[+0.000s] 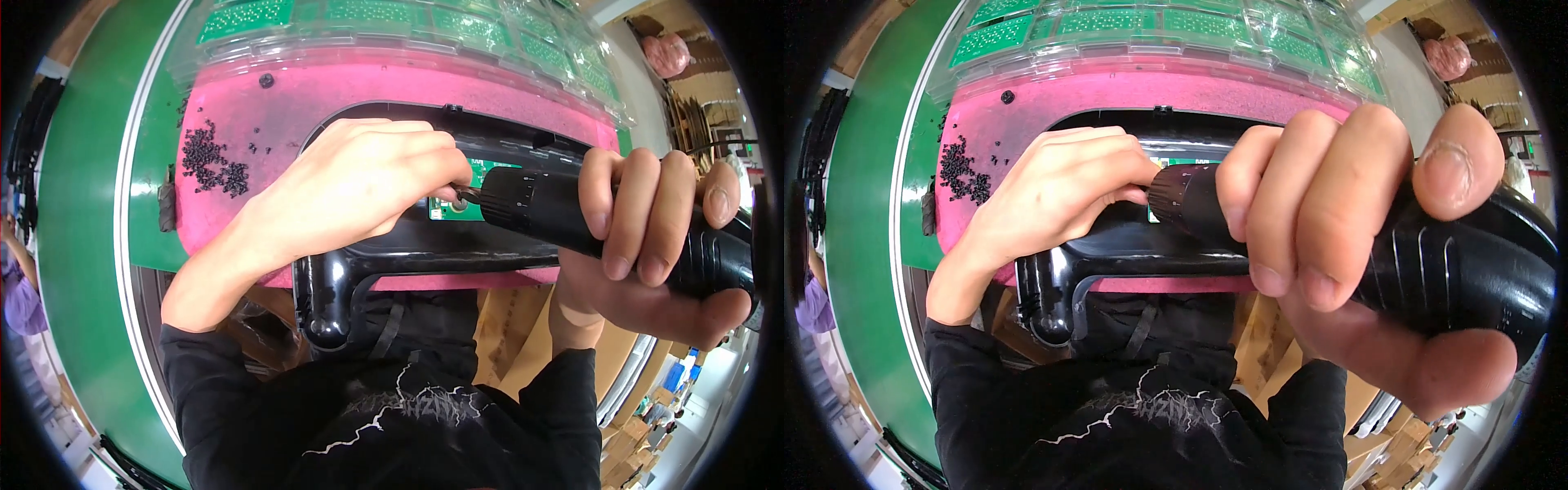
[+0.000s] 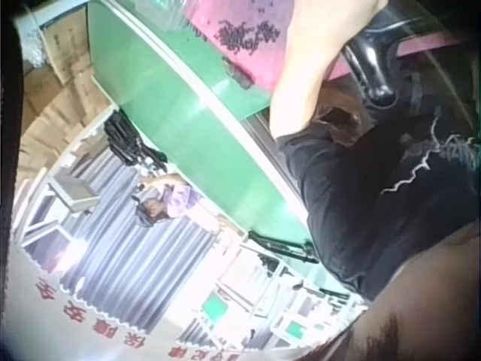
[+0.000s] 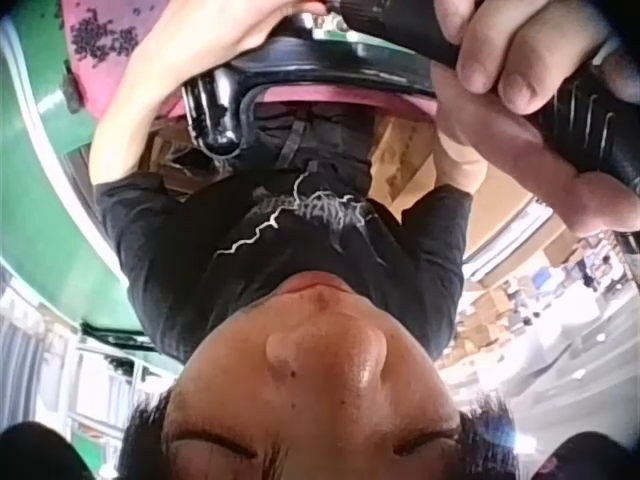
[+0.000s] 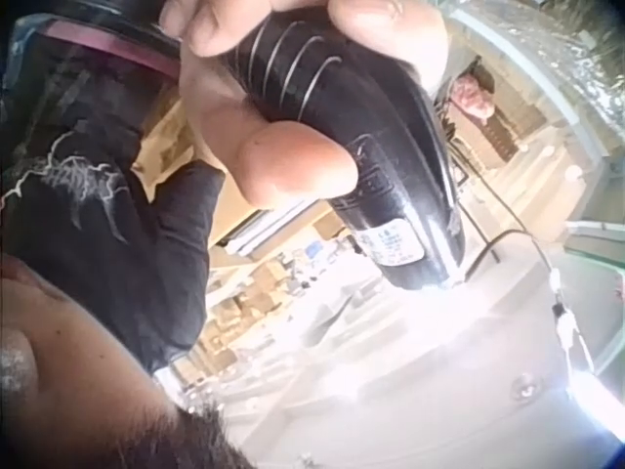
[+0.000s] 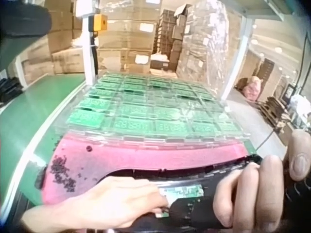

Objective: Assembling electronic components by placing a PCB into a plastic housing and securing it with screws using an electric screwdriver.

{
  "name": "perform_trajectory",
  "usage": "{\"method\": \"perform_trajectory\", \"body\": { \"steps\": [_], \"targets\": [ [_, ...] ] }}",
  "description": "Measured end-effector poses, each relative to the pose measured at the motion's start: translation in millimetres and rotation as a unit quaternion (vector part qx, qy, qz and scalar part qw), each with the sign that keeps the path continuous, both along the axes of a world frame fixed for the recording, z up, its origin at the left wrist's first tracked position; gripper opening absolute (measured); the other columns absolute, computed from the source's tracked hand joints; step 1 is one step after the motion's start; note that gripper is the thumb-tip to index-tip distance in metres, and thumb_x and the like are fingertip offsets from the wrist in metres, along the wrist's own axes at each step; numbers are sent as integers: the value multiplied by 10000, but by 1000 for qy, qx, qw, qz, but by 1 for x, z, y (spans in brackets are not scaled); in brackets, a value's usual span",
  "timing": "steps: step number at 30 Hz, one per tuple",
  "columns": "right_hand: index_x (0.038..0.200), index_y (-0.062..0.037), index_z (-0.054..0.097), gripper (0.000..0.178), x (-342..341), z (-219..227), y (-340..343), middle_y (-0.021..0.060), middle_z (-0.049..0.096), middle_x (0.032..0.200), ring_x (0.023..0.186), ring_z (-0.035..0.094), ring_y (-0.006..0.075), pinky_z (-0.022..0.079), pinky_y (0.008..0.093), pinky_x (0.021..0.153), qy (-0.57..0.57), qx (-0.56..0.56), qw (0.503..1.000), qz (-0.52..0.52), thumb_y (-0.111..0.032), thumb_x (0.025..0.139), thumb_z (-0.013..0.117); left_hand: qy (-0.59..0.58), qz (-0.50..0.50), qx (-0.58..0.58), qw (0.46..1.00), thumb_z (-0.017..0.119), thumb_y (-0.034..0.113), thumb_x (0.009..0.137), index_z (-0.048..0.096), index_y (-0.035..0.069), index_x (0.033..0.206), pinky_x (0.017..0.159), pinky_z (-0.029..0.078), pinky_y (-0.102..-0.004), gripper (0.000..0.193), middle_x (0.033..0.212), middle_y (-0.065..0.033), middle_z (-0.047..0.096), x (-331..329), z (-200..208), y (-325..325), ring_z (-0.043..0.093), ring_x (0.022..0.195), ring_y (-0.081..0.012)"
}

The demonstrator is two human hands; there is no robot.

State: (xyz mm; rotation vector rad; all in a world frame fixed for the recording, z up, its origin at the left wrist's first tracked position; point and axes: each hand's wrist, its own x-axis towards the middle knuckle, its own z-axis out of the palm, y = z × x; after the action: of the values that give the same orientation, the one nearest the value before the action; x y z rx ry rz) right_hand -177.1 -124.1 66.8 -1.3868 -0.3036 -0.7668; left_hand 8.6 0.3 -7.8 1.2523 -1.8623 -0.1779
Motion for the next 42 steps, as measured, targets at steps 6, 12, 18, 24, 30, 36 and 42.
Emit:
{"method": "perform_trajectory", "body": {
  "steps": [6, 12, 18, 24, 30, 36, 42],
  "targets": [
    [1129, -138, 494, 541, 3, -6, 1, -43, 568, 725, 577, 528, 82, 418, 270, 609, 21, 21, 999, 25, -548, 849, 710, -50, 4, -20, 999, 762, 27, 733, 639, 10, 907, 624, 508, -394, 215, 755, -105, 616, 2, -1, -1, 637, 715, -299],
    [1105, -139, 459, 562, 10, -23, 6, -28, 540, 696, 540, 496, 102, 376, 269, 560, 56, -13, 998, 20, -582, 853, 697, 30, 43, -30, 998, 754, 57, 777, 648, 11, 879, 603, 497, -383, 154, 735, -102, 618, 0, -4, 1, 630, 702, -290],
    [1095, -127, 450, 577, 9, -31, 9, -18, 536, 688, 531, 490, 105, 384, 278, 554, 79, -16, 997, -15, -579, 845, 707, -14, 85, 38, 996, 701, 97, 861, 599, -9, 793, 579, 470, -409, 162, 711, -126, 587, -1, 0, 4, 593, 667, -313],
    [1081, -124, 450, 560, 12, -33, 10, -21, 539, 679, 530, 490, 106, 386, 275, 544, 69, -15, 998, 5, -563, 850, 710, -12, 111, 42, 993, 661, 80, 883, 593, -9, 861, 587, 471, -429, 114, 778, -138, 595, -3, 2, 6, 600, 693, -335],
    [1069, -117, 449, 575, 14, -33, 17, -29, 526, 665, 512, 478, 100, 386, 268, 529, 96, -15, 994, -43, -578, 846, 711, -13, 81, 37, 996, 655, 45, 861, 616, -2, 921, 675, 515, -419, 86, 859, -127, 628, 1, -8, 3, 640, 816, -348],
    [1109, -99, 464, 620, 18, -20, 22, -54, 491, 635, 494, 461, 82, 369, 256, 505, 227, -16, 972, -65, -586, 837, 734, -26, 87, 22, 996, 668, 32, 835, 631, 10, 944, 685, 517, -415, 118, 871, -114, 635, 2, -10, 4, 642, 842, -334],
    [1108, -94, 471, 643, 17, -15, 17, -67, 484, 627, 493, 447, 65, 359, 237, 506, 256, -39, 966, -20, -609, 829, 735, -48, 72, 45, 995, 689, 59, 823, 641, 21, 952, 660, 506, -411, 143, 830, -94, 618, 1, -7, 7, 624, 791, -315]
  ]
}}
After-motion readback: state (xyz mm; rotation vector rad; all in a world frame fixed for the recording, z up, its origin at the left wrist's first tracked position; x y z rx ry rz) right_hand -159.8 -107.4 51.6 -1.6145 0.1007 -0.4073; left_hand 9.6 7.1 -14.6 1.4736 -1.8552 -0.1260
